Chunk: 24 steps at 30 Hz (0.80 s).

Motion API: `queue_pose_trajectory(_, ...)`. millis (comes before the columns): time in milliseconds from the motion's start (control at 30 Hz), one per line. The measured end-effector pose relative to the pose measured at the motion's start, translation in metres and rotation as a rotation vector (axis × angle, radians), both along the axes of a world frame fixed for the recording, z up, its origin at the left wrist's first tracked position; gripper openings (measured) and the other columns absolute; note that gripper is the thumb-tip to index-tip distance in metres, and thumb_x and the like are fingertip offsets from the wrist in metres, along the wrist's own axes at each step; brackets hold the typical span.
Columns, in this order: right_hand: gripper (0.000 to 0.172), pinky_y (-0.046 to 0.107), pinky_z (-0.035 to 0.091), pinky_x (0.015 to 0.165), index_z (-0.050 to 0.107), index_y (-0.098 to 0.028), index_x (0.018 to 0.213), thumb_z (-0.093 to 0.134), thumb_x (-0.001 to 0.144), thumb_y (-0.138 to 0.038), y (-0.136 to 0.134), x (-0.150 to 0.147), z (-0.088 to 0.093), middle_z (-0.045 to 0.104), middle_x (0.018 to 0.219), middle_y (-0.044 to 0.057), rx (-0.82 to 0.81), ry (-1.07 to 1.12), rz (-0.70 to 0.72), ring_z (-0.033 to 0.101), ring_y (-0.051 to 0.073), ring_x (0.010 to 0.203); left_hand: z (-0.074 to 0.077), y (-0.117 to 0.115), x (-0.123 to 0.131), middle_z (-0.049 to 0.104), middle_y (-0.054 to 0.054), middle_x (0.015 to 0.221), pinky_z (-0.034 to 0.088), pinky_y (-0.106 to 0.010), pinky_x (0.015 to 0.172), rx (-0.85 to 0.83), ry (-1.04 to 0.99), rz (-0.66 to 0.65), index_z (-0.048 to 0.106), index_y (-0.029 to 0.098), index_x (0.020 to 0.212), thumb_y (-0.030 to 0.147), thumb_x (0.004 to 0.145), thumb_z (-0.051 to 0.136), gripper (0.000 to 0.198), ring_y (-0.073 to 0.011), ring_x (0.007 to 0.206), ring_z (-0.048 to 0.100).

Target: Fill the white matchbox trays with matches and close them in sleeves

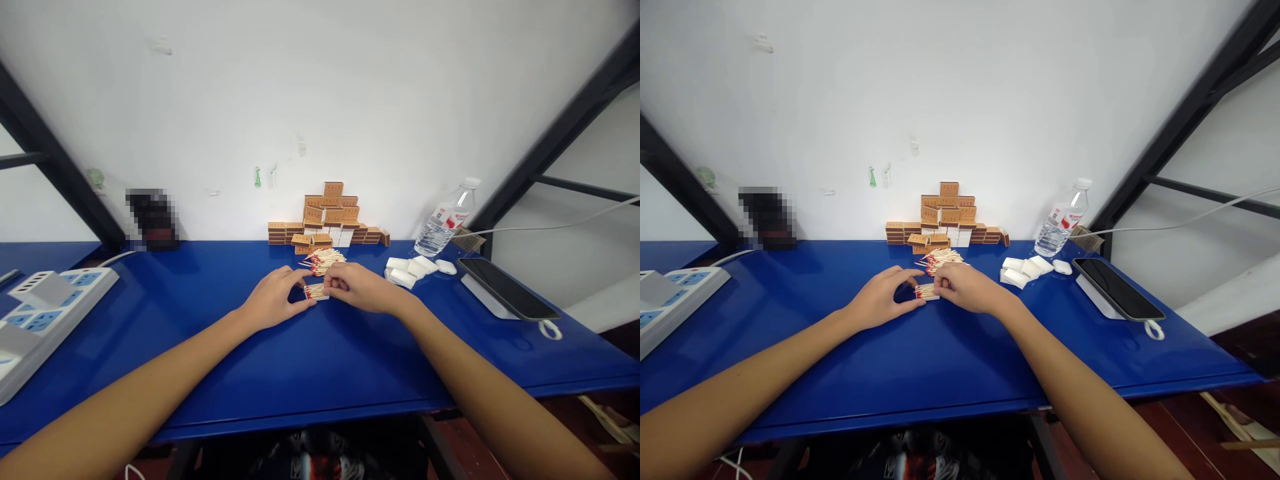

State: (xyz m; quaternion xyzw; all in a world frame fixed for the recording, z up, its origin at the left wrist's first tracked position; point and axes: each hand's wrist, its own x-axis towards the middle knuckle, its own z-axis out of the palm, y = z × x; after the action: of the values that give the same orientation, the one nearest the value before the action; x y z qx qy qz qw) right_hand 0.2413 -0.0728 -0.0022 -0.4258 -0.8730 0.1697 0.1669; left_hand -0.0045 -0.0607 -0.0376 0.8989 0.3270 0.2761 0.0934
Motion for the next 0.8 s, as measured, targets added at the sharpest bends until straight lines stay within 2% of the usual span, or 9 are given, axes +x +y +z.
queue_pose_trajectory(300,0.008,0.028,0.036,0.069,0.066,-0.018,0.086,0.062,0.093,-0.017,-0.0005,-0.0008,0.0003,0.059,0.074,0.001,0.079,0.002,0.036,0.052,0.016,0.073,-0.0011,0.0010,0.0005,0.074,-0.004,0.105,0.052,-0.040,0.088,0.007,0.004,-0.012,0.058,0.025,0.134,0.041,0.091,0.074,0.049,-0.0248,0.100,0.065)
queue_pose_trajectory(400,0.003,0.028,0.037,0.070,0.064,-0.019,0.095,0.062,0.095,-0.020,-0.0003,-0.0026,-0.0020,0.061,0.081,0.001,0.089,0.071,-0.005,0.053,0.016,0.076,-0.0011,0.0007,0.0007,0.074,-0.004,0.105,0.053,-0.040,0.087,-0.001,0.002,-0.013,0.057,0.024,0.135,0.040,0.091,0.075,0.051,-0.0247,0.099,0.065)
queue_pose_trajectory(467,0.008,0.028,0.038,0.071,0.063,-0.019,0.103,0.063,0.095,-0.021,0.0000,-0.0041,-0.0036,0.062,0.087,0.003,0.102,0.098,-0.017,0.053,0.017,0.079,-0.0010,0.0004,0.0007,0.073,-0.004,0.105,0.053,-0.039,0.087,-0.007,-0.003,-0.015,0.057,0.024,0.135,0.040,0.091,0.075,0.051,-0.0246,0.099,0.065)
queue_pose_trajectory(567,0.002,0.028,0.038,0.072,0.064,-0.019,0.096,0.063,0.095,-0.021,0.0009,-0.0055,-0.0059,0.062,0.089,0.004,0.098,0.056,0.014,0.054,0.018,0.081,-0.0009,0.0002,0.0006,0.073,-0.004,0.105,0.053,-0.040,0.087,-0.001,-0.004,-0.021,0.058,0.025,0.134,0.041,0.091,0.074,0.048,-0.0246,0.099,0.066)
queue_pose_trajectory(633,0.007,0.028,0.038,0.072,0.064,-0.018,0.090,0.062,0.096,-0.019,0.0017,-0.0054,-0.0071,0.062,0.087,0.004,0.085,0.033,0.018,0.054,0.018,0.081,-0.0006,0.0001,0.0006,0.074,-0.004,0.105,0.053,-0.040,0.087,0.005,0.004,-0.021,0.059,0.025,0.133,0.041,0.091,0.074,0.047,-0.0247,0.099,0.065)
queue_pose_trajectory(800,0.008,0.028,0.039,0.071,0.065,-0.018,0.089,0.061,0.096,-0.018,0.0011,-0.0045,-0.0047,0.062,0.085,0.004,0.048,0.028,0.013,0.054,0.017,0.077,-0.0001,-0.0002,0.0006,0.074,-0.004,0.104,0.053,-0.040,0.087,-0.005,0.001,-0.021,0.059,0.026,0.132,0.041,0.091,0.074,0.046,-0.0247,0.099,0.065)
